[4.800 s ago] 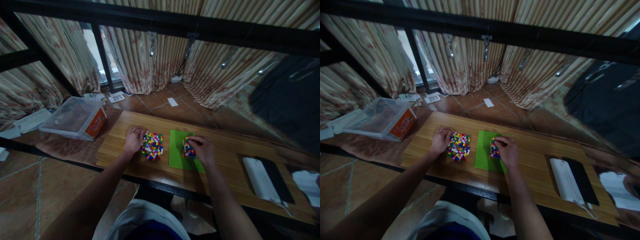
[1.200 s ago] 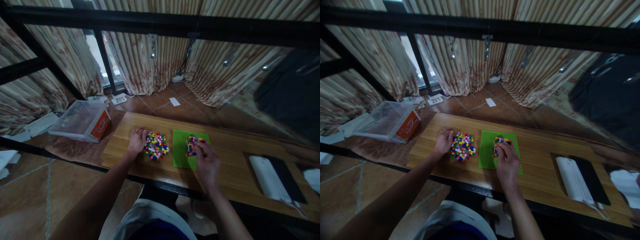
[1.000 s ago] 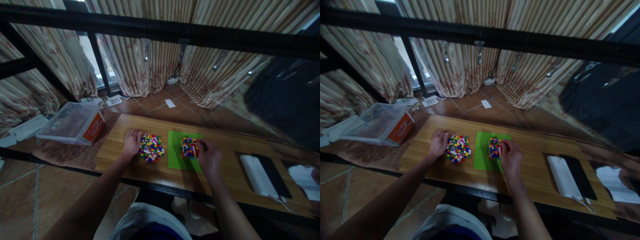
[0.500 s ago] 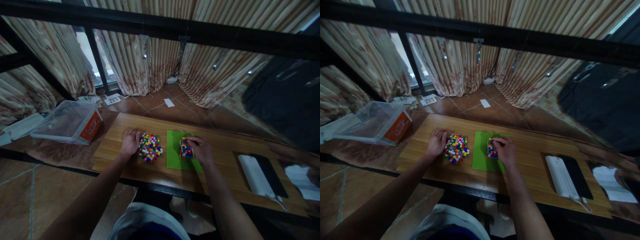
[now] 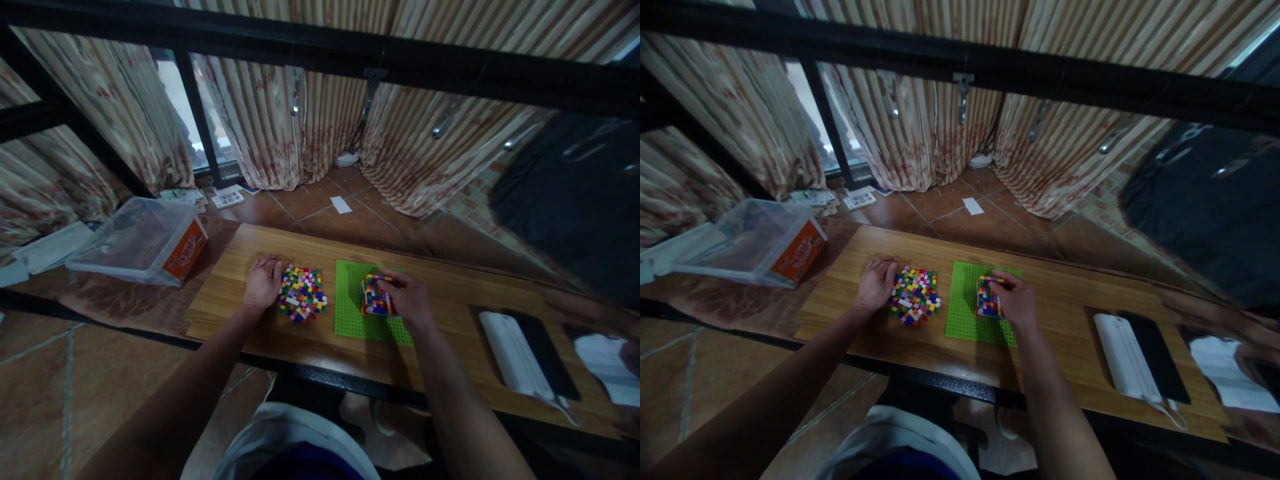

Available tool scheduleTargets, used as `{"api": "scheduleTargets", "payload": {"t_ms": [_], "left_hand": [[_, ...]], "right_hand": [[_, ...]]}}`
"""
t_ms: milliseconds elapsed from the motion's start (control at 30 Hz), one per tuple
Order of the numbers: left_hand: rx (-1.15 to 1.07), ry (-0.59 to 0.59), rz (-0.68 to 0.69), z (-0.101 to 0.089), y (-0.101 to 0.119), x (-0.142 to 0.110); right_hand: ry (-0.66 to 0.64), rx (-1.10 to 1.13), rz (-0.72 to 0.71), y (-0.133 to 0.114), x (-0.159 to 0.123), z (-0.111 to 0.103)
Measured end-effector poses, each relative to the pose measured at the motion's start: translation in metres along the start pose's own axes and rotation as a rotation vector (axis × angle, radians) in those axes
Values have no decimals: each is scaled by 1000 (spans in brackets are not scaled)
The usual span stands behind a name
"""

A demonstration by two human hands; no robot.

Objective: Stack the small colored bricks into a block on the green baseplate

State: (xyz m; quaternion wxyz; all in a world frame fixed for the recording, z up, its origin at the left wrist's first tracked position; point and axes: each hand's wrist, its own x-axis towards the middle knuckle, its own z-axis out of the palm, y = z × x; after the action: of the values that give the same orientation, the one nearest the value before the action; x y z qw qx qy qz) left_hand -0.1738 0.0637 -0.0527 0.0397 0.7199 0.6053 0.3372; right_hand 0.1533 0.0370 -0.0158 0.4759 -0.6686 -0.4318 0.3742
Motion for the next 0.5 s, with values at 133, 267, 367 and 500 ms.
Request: {"api": "scheduleTargets", "payload": {"t_ms": [133, 267, 367, 500], "left_hand": [[-13, 0, 3, -1, 1, 0], [-10, -10, 3, -2, 2, 0], [-12, -11, -5, -3, 1, 0], [-21, -15, -4, -1, 0, 0]], "right_hand": [[-15, -1, -26, 4, 3, -1], [-20, -5, -17, 6, 5, -1], [-26, 13, 10, 6, 5, -1], [-6, -3, -38, 7, 4, -4]]}}
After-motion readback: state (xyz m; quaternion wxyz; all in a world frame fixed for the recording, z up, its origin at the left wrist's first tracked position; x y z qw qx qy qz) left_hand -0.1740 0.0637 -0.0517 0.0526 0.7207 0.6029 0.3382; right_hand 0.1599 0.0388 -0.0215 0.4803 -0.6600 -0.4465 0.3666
